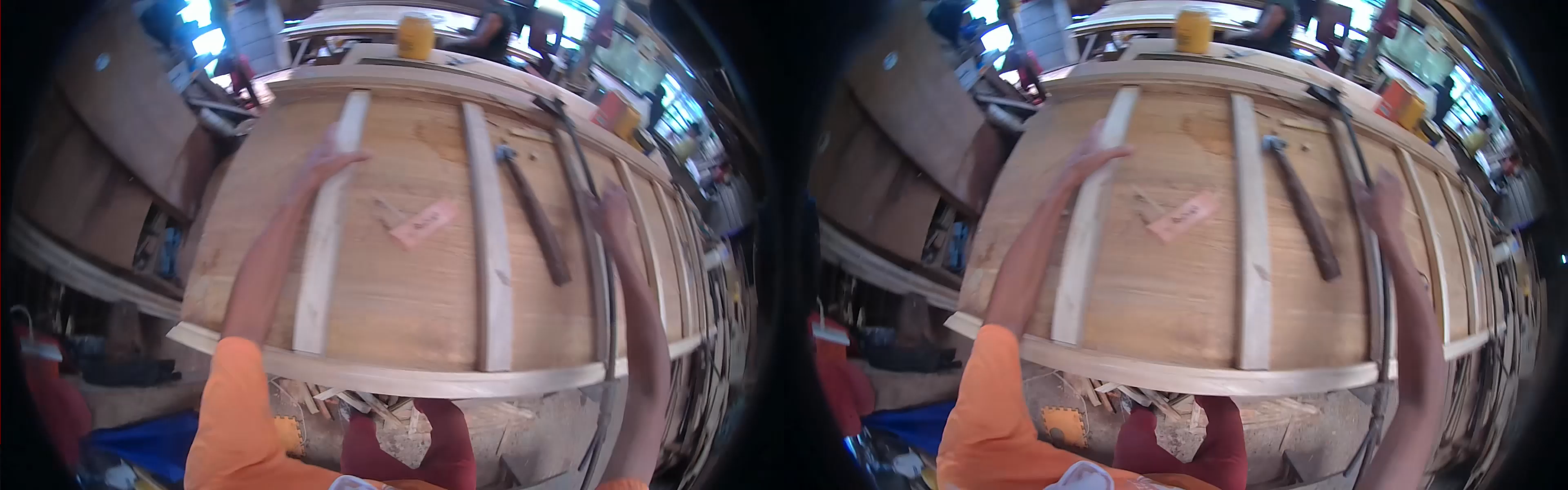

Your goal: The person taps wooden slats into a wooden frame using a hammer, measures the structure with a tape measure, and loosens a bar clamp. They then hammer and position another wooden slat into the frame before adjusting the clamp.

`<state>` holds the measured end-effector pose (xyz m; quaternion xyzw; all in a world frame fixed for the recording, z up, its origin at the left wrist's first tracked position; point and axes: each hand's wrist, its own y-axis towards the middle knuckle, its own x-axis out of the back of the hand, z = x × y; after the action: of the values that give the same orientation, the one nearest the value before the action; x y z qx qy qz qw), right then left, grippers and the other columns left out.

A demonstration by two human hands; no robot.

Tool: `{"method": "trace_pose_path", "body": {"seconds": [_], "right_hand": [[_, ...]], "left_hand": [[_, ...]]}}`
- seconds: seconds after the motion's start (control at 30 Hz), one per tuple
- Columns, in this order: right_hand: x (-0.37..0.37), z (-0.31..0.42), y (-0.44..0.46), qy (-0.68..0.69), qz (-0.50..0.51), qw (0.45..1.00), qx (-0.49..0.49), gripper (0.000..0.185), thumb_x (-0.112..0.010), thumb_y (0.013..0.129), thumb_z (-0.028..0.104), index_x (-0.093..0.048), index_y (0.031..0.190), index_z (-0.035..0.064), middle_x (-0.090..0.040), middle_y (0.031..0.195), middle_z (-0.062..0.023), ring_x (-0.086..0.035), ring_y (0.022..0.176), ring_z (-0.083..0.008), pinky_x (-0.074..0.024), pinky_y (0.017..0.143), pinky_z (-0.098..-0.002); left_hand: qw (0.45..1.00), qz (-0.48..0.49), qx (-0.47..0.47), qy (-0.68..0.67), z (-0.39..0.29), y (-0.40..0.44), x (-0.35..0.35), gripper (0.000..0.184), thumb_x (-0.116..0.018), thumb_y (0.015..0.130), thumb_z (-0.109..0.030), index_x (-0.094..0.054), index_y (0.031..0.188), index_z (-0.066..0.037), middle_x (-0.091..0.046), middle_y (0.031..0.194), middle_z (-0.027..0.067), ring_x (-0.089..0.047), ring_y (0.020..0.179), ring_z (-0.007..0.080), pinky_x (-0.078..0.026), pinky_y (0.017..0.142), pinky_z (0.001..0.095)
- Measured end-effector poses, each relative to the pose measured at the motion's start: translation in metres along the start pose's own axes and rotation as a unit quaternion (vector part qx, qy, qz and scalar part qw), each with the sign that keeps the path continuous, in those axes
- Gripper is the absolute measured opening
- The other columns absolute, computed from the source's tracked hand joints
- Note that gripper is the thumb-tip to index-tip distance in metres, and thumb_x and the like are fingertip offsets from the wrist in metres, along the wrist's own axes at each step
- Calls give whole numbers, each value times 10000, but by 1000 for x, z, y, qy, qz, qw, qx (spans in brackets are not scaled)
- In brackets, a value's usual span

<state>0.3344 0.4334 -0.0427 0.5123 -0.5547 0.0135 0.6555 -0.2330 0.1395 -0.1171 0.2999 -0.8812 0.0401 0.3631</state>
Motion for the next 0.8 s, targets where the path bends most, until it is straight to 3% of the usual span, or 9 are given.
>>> {"method": "trace_pose_path", "body": {"seconds": [0.03, 0.1, 0.47, 0.5, 0.57, 0.63, 0.7, 0.77, 0.8], "right_hand": [[-17, -25, -6, -49, 31, 998, -35, 411, -676, 992, 335, -674, 1135, -50, -697, 1090, -328, -648, 1100, -496, -523, 970, -515], [-26, -41, -10, 83, 230, 955, -169, 403, -638, 1024, 350, -649, 1091, -48, -688, 906, -330, -683, 890, -497, -507, 785, -552], [-24, -26, -4, 157, 244, 918, -272, 337, -558, 1069, 265, -651, 1170, -44, -695, 995, -249, -673, 976, -405, -505, 903, -469], [-20, -13, -1, 157, 244, 917, -273, 337, -558, 1069, 265, -651, 1170, -44, -695, 995, -249, -673, 976, -405, -505, 903, -469], [-5, 45, 9, 90, 21, 985, -147, 334, -648, 1016, 200, -651, 1238, -49, -683, 1189, -271, -659, 1079, -415, -510, 926, -488], [14, 92, 16, 187, 119, 959, -175, 363, -698, 976, 169, -652, 1260, -53, -636, 1315, -271, -619, 1193, -438, -496, 1006, -494], [22, 108, 1, 127, 115, 985, -22, 393, -689, 995, 202, -647, 1312, -26, -674, 1251, -260, -657, 1149, -406, -511, 1015, -454], [86, 146, 14, 181, 192, 962, -73, 398, -756, 941, 254, -697, 1209, -34, -705, 1178, -253, -661, 1163, -420, -509, 1006, -466], [92, 122, 1, 222, 252, 939, -72, 447, -739, 989, 325, -689, 1289, -3, -711, 1269, -191, -682, 1163, -297, -532, 989, -416]], "left_hand": [[1000, -9, 10, 13, -7, -3, 3, 1271, -873, 729, -574, -233, 1632, 51, -466, 1569, 274, -482, 1439, 376, -360, 1217, 432], [999, -26, 19, 25, -14, -1, 10, 1267, -874, 728, -571, -240, 1631, 52, -458, 1579, 280, -477, 1447, 388, -356, 1224, 437], [994, -7, -33, -104, -8, 4, 13, 1109, -873, 641, -288, -387, 1562, 93, -537, 1500, 311, -519, 1410, 405, -410, 1192, 418], [991, 26, -24, -131, -15, 4, 18, 1108, -874, 635, -270, -388, 1566, 83, -539, 1501, 304, -513, 1416, 404, -405, 1198, 414], [991, -29, -66, -109, 12, 18, -2, 1122, -888, 635, -270, -379, 1578, 61, -545, 1499, 291, -523, 1407, 395, -416, 1191, 413], [988, -71, -103, -89, 39, 31, -19, 1136, -903, 635, -271, -369, 1590, 39, -552, 1496, 277, -533, 1397, 387, -428, 1184, 411], [986, -99, -77, -108, 71, 43, -41, 925, -923, 615, -194, -539, 1437, -12, -634, 1335, 153, -608, 1231, 282, -516, 1054, 417], [990, -14, 6, -138, 39, 27, -11, 878, -954, 624, -243, -565, 1381, -29, -674, 1249, 164, -677, 1071, 290, -586, 910, 448], [992, -19, -13, -123, 33, 23, -7, 756, -931, 672, -257, -615, 1320, -26, -712, 1138, 147, -705, 946, 281, -606, 808, 437]]}}
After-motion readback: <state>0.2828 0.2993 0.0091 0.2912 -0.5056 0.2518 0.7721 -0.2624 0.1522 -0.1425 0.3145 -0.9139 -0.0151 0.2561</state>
